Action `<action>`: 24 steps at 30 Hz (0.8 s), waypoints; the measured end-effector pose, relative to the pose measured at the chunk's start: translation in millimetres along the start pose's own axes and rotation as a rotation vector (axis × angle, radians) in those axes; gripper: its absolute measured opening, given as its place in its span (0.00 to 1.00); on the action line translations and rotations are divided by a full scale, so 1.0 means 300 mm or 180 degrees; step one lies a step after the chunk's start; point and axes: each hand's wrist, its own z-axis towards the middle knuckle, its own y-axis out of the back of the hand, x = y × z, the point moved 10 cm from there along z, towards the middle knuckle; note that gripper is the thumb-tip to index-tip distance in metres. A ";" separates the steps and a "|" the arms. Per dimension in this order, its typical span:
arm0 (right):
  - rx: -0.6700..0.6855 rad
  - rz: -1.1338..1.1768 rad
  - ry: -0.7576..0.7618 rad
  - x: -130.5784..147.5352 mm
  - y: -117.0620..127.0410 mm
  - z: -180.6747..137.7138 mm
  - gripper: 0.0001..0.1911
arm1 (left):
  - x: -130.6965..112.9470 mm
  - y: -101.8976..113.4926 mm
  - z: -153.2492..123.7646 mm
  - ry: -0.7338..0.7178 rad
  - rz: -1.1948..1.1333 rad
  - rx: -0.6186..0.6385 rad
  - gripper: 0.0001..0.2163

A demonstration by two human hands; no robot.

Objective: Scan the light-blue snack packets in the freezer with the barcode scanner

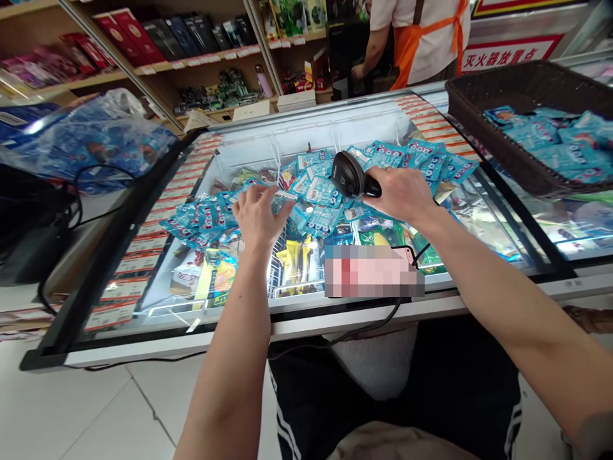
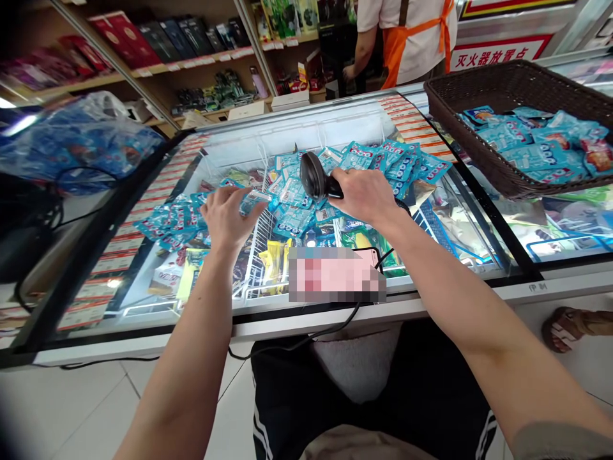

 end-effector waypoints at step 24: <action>0.0036 -0.0017 0.0004 0.005 -0.001 0.003 0.21 | -0.126 -0.101 -0.018 0.0113 -0.0425 0.0785 0.32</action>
